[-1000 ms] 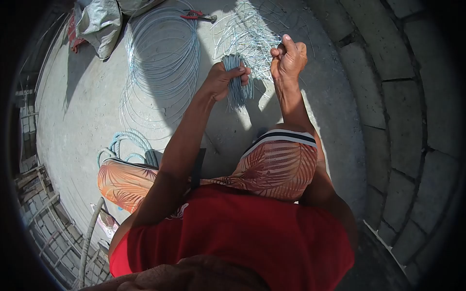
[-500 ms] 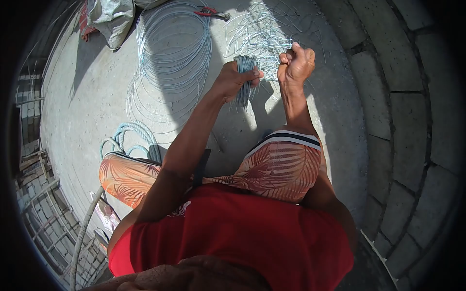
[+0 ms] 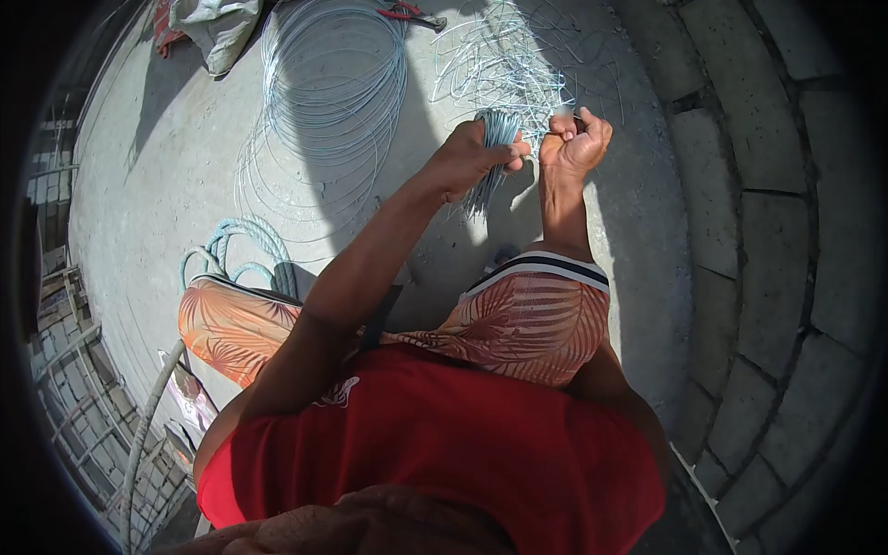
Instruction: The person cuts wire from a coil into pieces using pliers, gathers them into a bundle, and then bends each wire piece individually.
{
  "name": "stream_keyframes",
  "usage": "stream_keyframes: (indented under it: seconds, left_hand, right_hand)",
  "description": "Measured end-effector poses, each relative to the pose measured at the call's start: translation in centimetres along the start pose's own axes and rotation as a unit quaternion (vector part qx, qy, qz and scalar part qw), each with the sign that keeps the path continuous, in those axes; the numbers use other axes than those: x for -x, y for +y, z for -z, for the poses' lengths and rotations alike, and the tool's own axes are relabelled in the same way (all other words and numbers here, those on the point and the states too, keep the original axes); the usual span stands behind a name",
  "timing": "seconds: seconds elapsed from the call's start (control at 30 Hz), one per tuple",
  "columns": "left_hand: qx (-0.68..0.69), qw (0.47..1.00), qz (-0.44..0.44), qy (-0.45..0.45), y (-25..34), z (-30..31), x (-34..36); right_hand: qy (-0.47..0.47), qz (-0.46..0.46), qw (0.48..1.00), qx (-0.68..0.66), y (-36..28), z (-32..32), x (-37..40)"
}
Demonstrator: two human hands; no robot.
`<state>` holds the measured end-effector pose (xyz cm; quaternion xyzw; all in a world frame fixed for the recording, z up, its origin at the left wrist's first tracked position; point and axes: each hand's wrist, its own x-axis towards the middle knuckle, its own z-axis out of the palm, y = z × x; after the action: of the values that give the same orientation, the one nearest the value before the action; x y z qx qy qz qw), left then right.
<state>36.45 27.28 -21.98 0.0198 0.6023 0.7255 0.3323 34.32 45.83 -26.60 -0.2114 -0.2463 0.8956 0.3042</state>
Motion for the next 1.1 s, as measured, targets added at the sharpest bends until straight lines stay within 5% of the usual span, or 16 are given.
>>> stream_keyframes:
  seconds: [0.33,0.57,0.7,0.83,0.93,1.0,1.1]
  left_hand:
    - [0.049,0.997,0.009,0.052,-0.4,-1.4,0.1]
    - [0.047,0.998,-0.006,0.028,-0.9,-1.4,0.0]
    - [-0.009,0.999,0.023,0.037,-0.5,-0.4,0.0]
    - [-0.088,0.995,0.030,0.031,-1.1,1.0,-0.4]
    - [-0.104,0.994,0.019,0.029,0.0,1.4,0.0]
    - [-0.179,0.984,0.020,-0.005,1.4,1.8,0.7]
    - [-0.210,0.977,0.024,-0.037,-0.2,2.6,-0.1]
  right_hand:
    - [0.000,0.092,0.994,0.065,-0.1,-1.1,0.5]
    - [0.001,-0.019,0.999,0.045,1.2,-0.3,0.2]
    - [-0.024,-0.209,0.976,-0.059,2.2,1.5,-1.0]
    - [-0.118,-0.224,0.961,0.110,2.3,0.4,1.0]
    - [-0.302,-0.028,0.847,0.436,1.2,0.5,2.3]
    - [-0.417,0.198,0.655,0.598,0.7,0.7,2.6]
    - [-0.482,0.151,0.647,0.571,-0.5,0.2,2.1]
